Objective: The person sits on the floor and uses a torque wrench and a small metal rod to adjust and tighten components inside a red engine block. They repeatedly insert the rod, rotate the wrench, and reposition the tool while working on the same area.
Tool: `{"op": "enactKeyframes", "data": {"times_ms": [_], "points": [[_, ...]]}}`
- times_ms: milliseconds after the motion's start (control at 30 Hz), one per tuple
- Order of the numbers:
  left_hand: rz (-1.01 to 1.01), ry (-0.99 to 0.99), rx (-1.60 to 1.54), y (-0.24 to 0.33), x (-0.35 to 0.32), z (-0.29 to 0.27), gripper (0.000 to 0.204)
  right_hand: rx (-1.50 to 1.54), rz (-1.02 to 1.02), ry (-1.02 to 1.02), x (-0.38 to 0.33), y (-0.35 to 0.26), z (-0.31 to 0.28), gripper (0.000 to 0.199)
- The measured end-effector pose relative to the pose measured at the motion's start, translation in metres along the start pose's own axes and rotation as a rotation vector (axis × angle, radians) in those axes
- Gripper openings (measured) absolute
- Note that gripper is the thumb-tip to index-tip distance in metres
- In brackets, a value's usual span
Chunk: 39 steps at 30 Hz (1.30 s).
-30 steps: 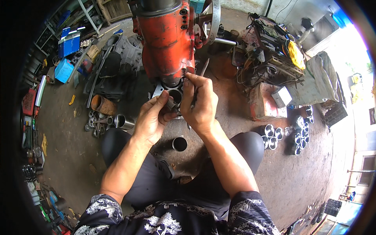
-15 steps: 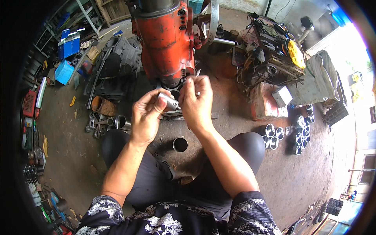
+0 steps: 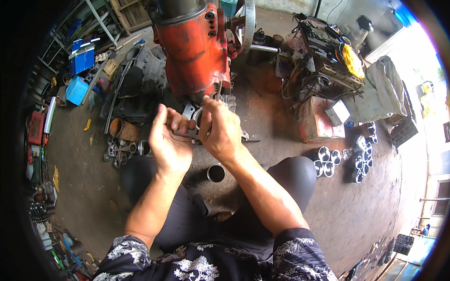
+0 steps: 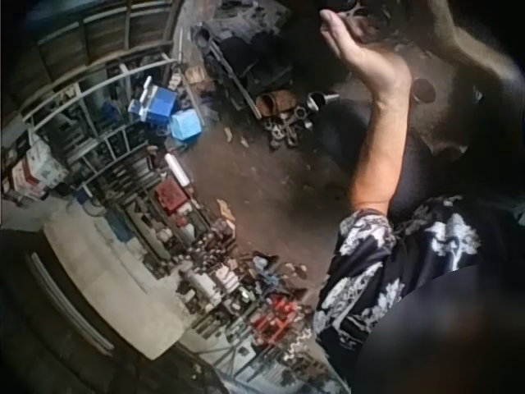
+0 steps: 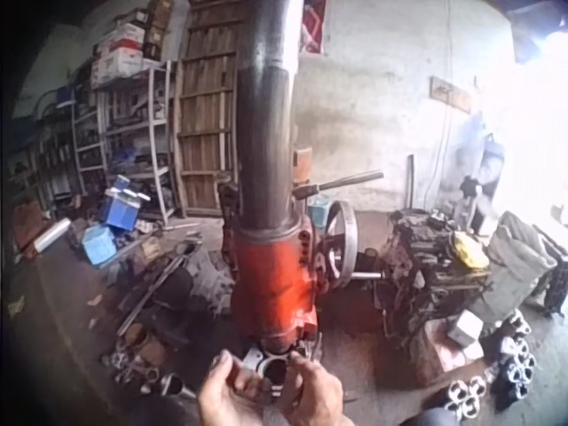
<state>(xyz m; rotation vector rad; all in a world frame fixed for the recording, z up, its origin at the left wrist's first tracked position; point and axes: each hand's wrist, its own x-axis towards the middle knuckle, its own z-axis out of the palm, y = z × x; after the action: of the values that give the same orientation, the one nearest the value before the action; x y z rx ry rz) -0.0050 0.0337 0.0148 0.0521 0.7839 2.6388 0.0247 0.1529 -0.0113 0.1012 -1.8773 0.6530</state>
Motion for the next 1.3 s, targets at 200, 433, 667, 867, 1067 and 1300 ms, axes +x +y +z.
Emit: {"op": "enactKeyframes", "data": {"times_ms": [200,433,667,867,1067,1300], "points": [[0.054,0.17,0.222,0.015,0.011,-0.002,0.046,0.309,0.493,-0.105,-0.016,-0.022,0.012,0.006],[-0.073,-0.459,0.215,0.019,0.011,-0.017,0.045,0.819,1.47,-0.39,-0.018,-0.029,0.017,0.006],[0.124,-0.218,0.276,0.008,0.01,-0.005,0.045,0.155,0.645,-0.131,-0.018,-0.018,0.021,0.008],[0.101,0.179,0.013,0.009,0.005,0.01,0.052,0.01,0.026,-0.03,0.001,-0.018,0.004,0.014],[0.091,-0.211,0.03,0.025,0.002,0.002,0.065,0.294,0.511,-0.081,-0.001,-0.034,0.008,0.009],[-0.048,-0.819,0.065,0.033,0.009,-0.011,0.07,0.891,1.402,-0.473,-0.01,-0.043,0.011,0.012]]}}
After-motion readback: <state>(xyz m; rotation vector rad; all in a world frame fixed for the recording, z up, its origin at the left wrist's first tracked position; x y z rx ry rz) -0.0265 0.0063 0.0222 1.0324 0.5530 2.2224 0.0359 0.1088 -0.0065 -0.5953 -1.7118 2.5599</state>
